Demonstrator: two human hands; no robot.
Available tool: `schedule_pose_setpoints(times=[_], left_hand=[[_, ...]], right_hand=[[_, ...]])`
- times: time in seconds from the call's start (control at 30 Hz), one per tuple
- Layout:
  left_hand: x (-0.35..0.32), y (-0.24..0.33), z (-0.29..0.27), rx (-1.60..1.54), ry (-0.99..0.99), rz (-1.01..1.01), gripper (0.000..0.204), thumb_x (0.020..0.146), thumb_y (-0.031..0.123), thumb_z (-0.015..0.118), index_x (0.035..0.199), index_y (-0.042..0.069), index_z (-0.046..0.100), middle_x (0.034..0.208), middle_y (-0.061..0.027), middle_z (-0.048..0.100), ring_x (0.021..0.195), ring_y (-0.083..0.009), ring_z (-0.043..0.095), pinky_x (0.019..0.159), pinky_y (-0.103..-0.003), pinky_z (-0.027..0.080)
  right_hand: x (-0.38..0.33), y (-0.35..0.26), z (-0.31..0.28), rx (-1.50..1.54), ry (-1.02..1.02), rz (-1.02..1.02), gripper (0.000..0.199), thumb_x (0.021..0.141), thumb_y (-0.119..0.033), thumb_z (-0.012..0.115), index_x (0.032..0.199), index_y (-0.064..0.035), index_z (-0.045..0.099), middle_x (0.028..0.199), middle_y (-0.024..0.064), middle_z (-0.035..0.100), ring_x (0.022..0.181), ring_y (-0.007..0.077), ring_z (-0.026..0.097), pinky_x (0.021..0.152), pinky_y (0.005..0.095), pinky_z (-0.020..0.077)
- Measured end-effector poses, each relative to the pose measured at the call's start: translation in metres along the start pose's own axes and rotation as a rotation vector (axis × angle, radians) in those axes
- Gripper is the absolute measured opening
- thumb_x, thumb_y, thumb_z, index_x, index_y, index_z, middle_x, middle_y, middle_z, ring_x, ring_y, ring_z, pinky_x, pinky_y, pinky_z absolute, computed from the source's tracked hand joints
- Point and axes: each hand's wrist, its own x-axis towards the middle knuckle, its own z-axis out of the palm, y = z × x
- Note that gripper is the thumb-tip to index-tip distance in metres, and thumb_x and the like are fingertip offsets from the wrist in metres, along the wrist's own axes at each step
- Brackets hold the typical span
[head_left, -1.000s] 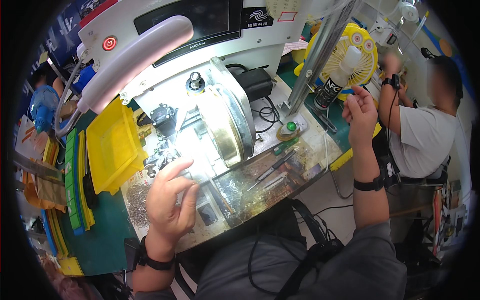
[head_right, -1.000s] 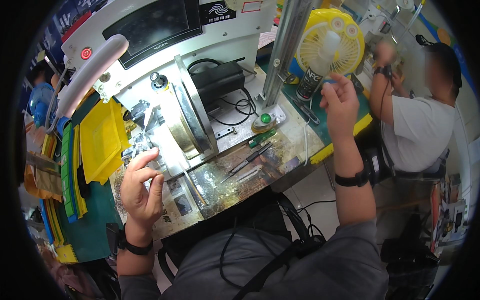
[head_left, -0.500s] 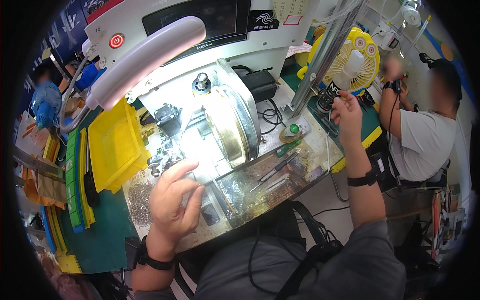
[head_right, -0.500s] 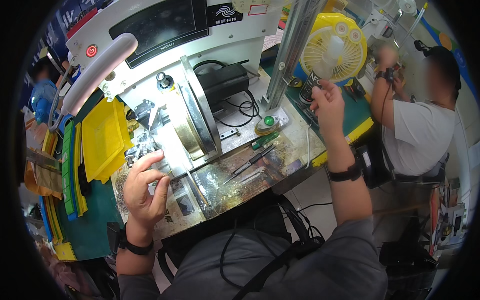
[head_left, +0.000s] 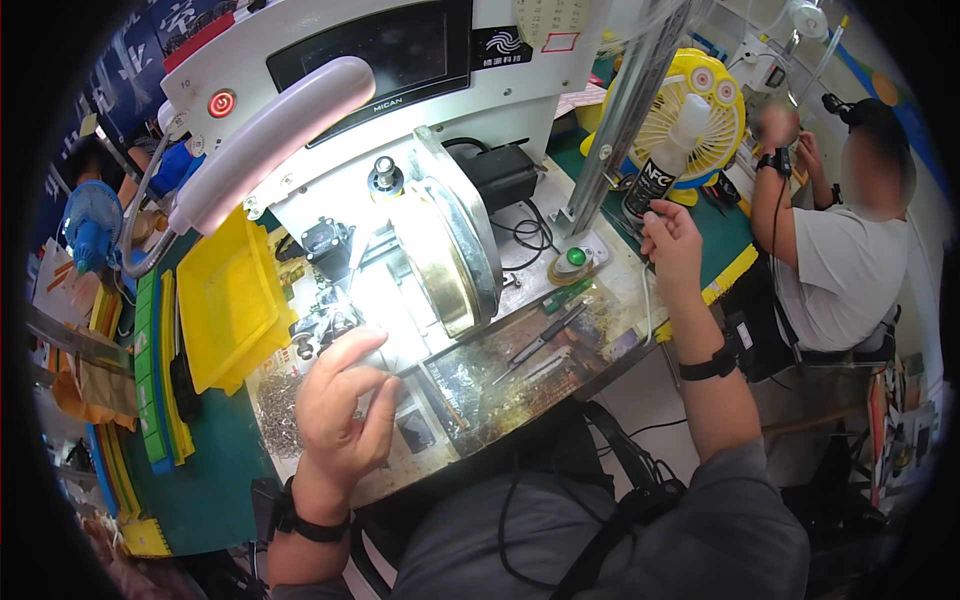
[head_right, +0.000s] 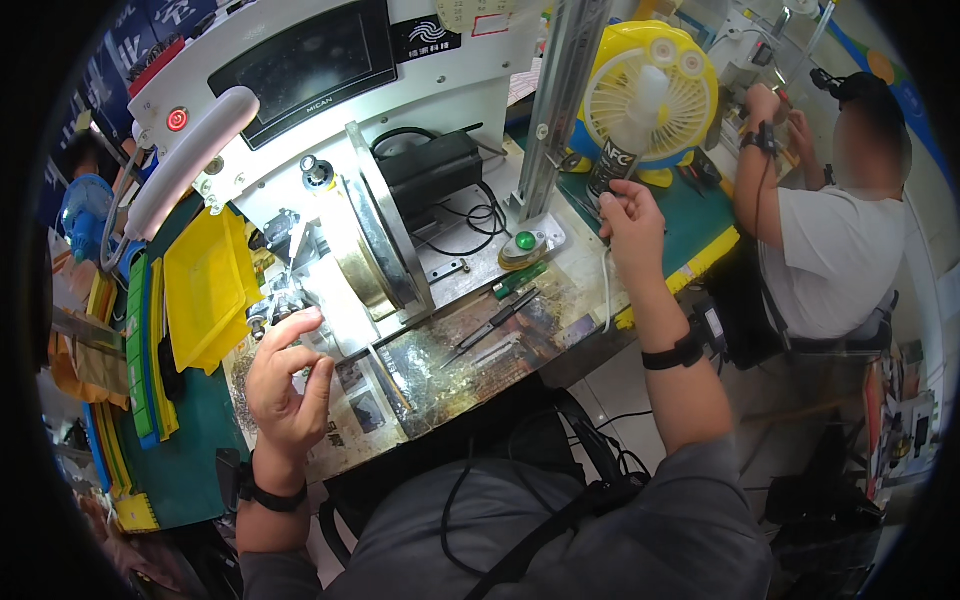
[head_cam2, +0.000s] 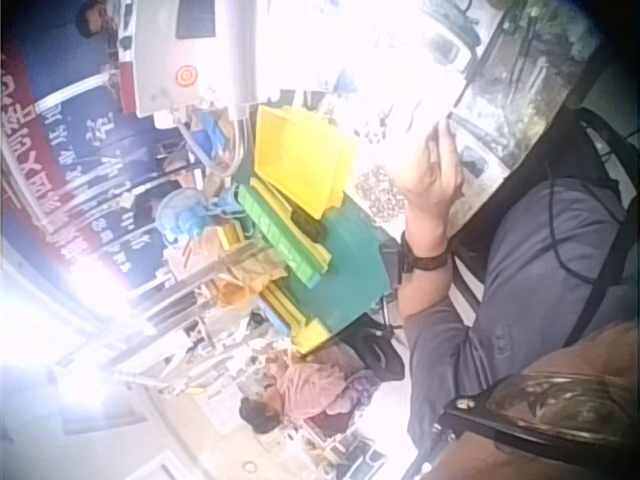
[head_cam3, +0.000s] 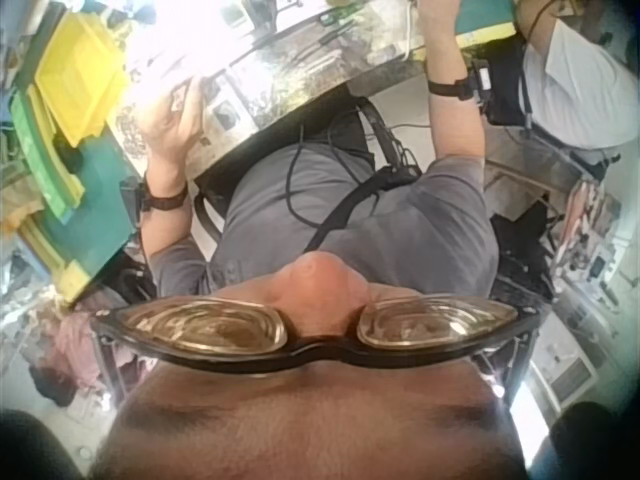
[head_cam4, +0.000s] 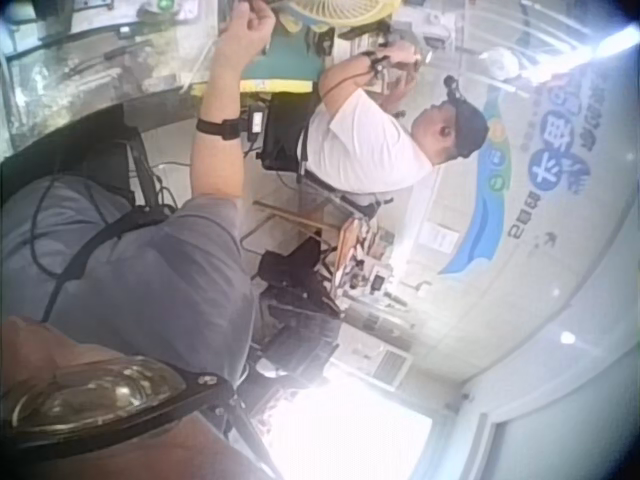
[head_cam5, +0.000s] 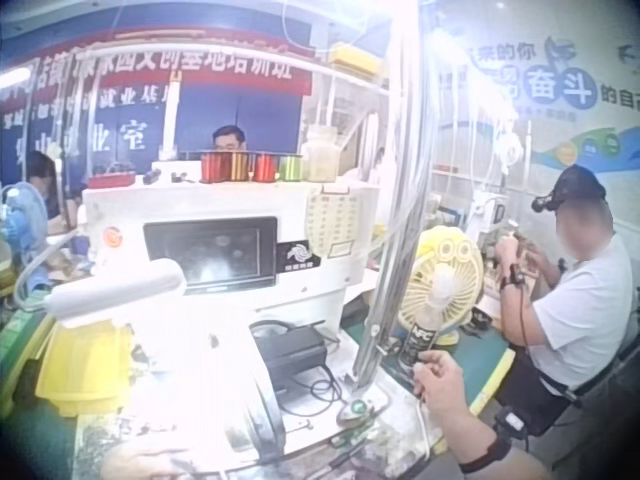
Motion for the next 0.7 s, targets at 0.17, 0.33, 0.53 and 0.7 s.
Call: schedule_pose_setpoints(times=[0.17,0.33,0.53,0.7], left_hand=[[-0.001,-0.001,0.001,0.011,0.027,-0.012,0.013,0.082,-0.004,0.073,0.091,0.000,0.064,0.113,-0.0229,0.069,0.103,-0.0368,0.070,0.090,-0.041,0.055],[-0.001,-0.002,0.002,0.005,0.029,-0.011,0.014,0.082,-0.005,0.073,0.092,0.000,0.065,0.113,-0.0229,0.069,0.103,-0.0362,0.070,0.089,-0.040,0.055],[-0.001,-0.002,0.002,0.004,0.051,0.005,0.016,0.081,-0.005,0.073,0.094,0.000,0.066,0.112,-0.0233,0.069,0.101,-0.0360,0.070,0.087,-0.039,0.055],[0.001,-0.006,0.003,-0.010,0.052,0.048,0.018,0.077,-0.004,0.073,0.094,0.000,0.066,0.112,-0.0224,0.070,0.091,-0.0362,0.070,0.078,-0.039,0.057]], right_hand=[[0.011,-0.032,-0.013,-0.020,0.078,-0.186,0.032,0.096,-0.013,0.068,0.122,0.0031,0.058,0.083,-0.0005,0.060,0.064,0.0042,0.054,0.055,0.0187,0.0399],[0.064,-0.060,-0.035,-0.089,0.220,-0.395,0.040,0.095,-0.019,0.072,0.125,0.0022,0.058,0.081,-0.0034,0.056,0.065,0.0019,0.051,0.054,0.0170,0.0355],[0.117,-0.097,-0.033,-0.710,0.115,-0.344,0.056,0.085,-0.042,0.079,0.120,0.0004,0.069,0.083,0.0051,0.064,0.076,0.0136,0.062,0.071,0.0292,0.0493],[0.121,-0.110,-0.042,-0.642,0.432,-0.620,0.039,0.090,-0.034,0.075,0.110,-0.0004,0.073,0.090,0.0114,0.070,0.077,0.0172,0.066,0.069,0.0282,0.0496]])
